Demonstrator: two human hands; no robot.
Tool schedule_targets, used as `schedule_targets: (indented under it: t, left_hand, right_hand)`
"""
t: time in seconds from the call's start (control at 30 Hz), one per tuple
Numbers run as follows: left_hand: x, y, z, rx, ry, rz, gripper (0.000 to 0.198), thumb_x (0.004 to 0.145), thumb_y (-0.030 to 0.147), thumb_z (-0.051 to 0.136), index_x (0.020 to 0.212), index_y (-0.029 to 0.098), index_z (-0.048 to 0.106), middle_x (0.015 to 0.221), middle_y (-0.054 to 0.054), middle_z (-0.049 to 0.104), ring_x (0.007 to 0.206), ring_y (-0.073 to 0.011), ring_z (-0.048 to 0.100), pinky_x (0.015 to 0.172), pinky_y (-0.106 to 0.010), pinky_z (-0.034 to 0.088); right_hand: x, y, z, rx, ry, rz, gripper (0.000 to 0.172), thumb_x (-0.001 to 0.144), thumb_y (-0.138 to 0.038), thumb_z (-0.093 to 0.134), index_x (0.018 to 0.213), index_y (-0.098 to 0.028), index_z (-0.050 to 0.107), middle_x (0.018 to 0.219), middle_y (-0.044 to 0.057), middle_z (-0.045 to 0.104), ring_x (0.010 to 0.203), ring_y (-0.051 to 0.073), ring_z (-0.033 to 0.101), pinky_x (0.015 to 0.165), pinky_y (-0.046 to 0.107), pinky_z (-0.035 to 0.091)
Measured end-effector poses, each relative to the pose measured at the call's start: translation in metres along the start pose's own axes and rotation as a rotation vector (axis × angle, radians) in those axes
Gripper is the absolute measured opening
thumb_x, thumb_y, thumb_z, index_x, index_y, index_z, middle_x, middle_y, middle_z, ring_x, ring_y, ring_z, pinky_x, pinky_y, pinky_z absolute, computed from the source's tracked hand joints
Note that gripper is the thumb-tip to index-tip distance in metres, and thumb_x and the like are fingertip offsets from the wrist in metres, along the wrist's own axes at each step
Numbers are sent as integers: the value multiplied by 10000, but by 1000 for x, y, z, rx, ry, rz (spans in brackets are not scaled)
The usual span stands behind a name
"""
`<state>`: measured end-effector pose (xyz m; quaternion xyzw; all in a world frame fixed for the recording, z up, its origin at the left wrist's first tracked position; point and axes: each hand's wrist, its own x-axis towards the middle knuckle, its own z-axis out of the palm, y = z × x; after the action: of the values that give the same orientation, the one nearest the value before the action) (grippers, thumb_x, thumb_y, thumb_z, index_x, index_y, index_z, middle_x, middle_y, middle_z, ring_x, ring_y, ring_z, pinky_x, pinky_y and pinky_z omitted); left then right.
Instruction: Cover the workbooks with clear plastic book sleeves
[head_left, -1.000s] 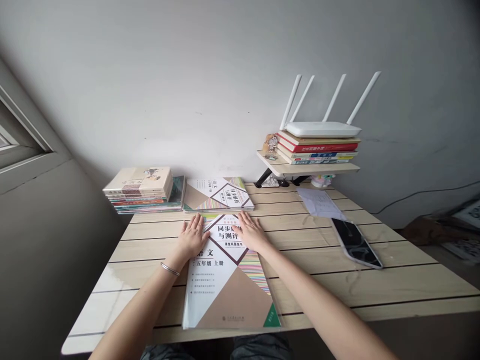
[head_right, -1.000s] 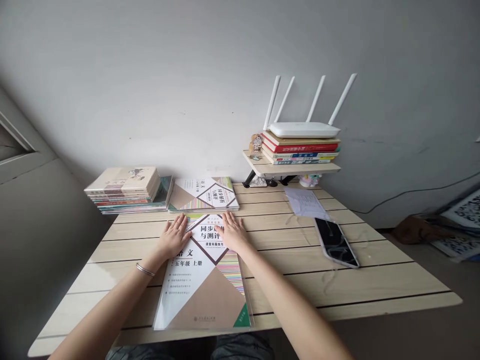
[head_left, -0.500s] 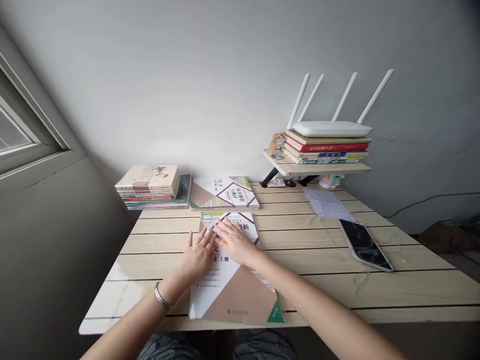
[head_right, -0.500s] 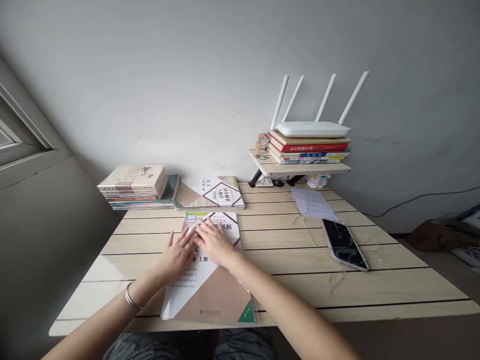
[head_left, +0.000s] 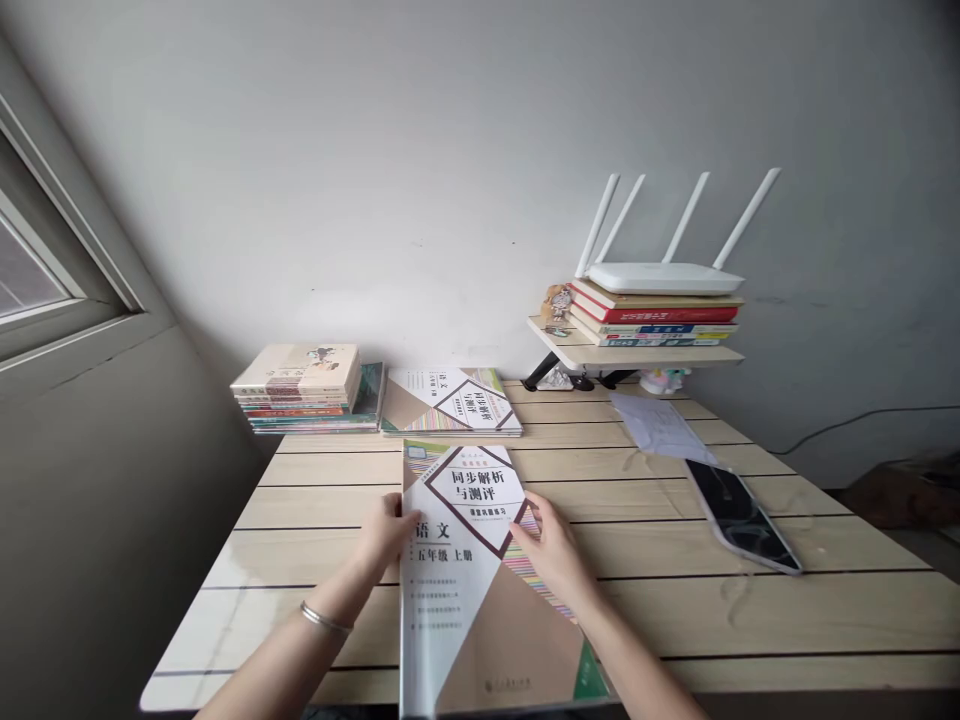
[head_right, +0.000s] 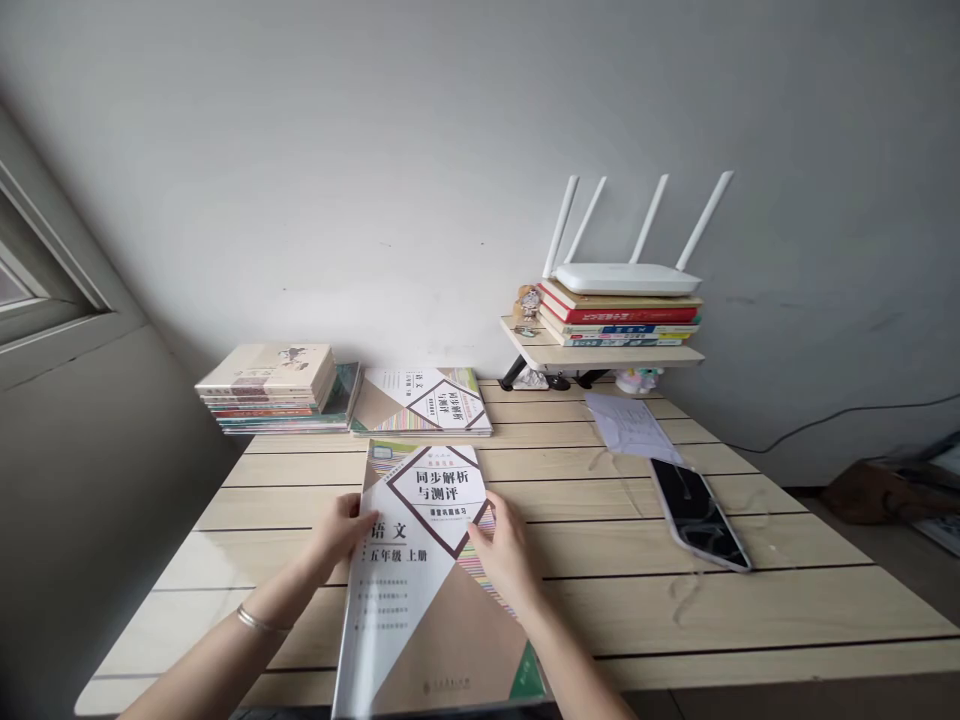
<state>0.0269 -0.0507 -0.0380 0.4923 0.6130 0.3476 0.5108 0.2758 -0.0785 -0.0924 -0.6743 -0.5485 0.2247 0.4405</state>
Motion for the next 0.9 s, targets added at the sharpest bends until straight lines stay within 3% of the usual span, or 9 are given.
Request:
schedule_targets:
  t: [0.13, 0.23, 0.33, 0.4, 0.57, 0.67, 0.73, 0.83, 0.9]
  left_hand:
    - [-20, 6, 11, -183, -76, 249, 256, 820, 353, 502, 1002, 173, 505, 910, -74, 673, 879, -206, 648, 718, -317, 534]
    - [-16, 27, 8, -286, -107, 350, 358, 791, 447, 548, 1038, 188, 520, 939, -63, 668, 871, -198, 645, 705, -295, 531]
    - [22, 55, 2, -280, -73, 340, 359, 759, 432, 596, 994, 166, 544, 870, -68, 663, 768, -194, 650, 636, -288, 522]
    - [59, 69, 1, -113, 68, 319, 271, 792, 356, 568, 961, 146, 539, 823, -80, 653, 718, -189, 647, 634, -307, 521]
    - [119, 63, 4, 66, 277, 321, 363, 777, 93, 512, 1136, 112, 462, 1004, -153, 592, 1009, -259, 581, 902, -459, 438]
    - [108, 45, 1, 167, 328, 417, 334, 757, 56, 511, 1079, 141, 539, 1204, -165, 494, 1178, -282, 455, 1024, -486, 316]
    - [88, 35, -3, 322, 295, 562, 248, 793, 87, 499, 1004, 168, 603, 1240, -138, 481, 1178, -281, 436, 1025, -482, 305]
    - [54, 21, -11, 746, 113, 902, 220, 873, 183, 464, 980, 220, 653, 1176, -95, 541, 1092, -257, 475, 935, -450, 374]
    - [37, 13, -16, 941, 17, 1028, 192, 875, 252, 508, 987, 252, 665, 1125, -72, 574, 1040, -242, 492, 892, -427, 389]
  right_hand:
    - [-11, 0, -13, 280, -21, 199, 645, 696, -445, 591, 1261, -183, 424, 1287, 146, 527, 1132, 259, 549, 926, 371, 473]
    - [-9, -12, -33, 442, -129, 226, 531, 755, -497, 586, 1202, -221, 513, 1248, 97, 585, 1148, 245, 551, 919, 329, 473]
    - [15, -28, -43, 483, -245, 149, 429, 763, -535, 600, 1013, -189, 639, 1070, 79, 679, 1048, 247, 602, 860, 312, 480]
    - [42, -36, -38, 428, -220, 89, 436, 717, -550, 644, 890, -151, 661, 890, 75, 705, 879, 238, 638, 739, 308, 496]
    - [111, -32, -8, 111, -127, 110, 362, 667, -503, 684, 607, -161, 583, 482, -35, 520, 525, 148, 535, 515, 258, 415]
    - [130, -23, 0, 41, -113, 112, 305, 648, -403, 714, 545, -178, 535, 431, -57, 441, 486, 137, 489, 504, 254, 385]
    - [132, -20, -2, 9, -89, 98, 223, 679, -352, 689, 613, -175, 571, 490, -35, 503, 523, 149, 512, 532, 262, 398]
    - [114, -27, -4, -34, 22, 29, 184, 759, -309, 615, 873, -165, 631, 807, 64, 641, 764, 203, 581, 685, 312, 440]
    - [88, -38, 2, -141, 116, -162, 233, 794, -302, 590, 983, -177, 638, 1024, 113, 619, 956, 244, 540, 817, 367, 413]
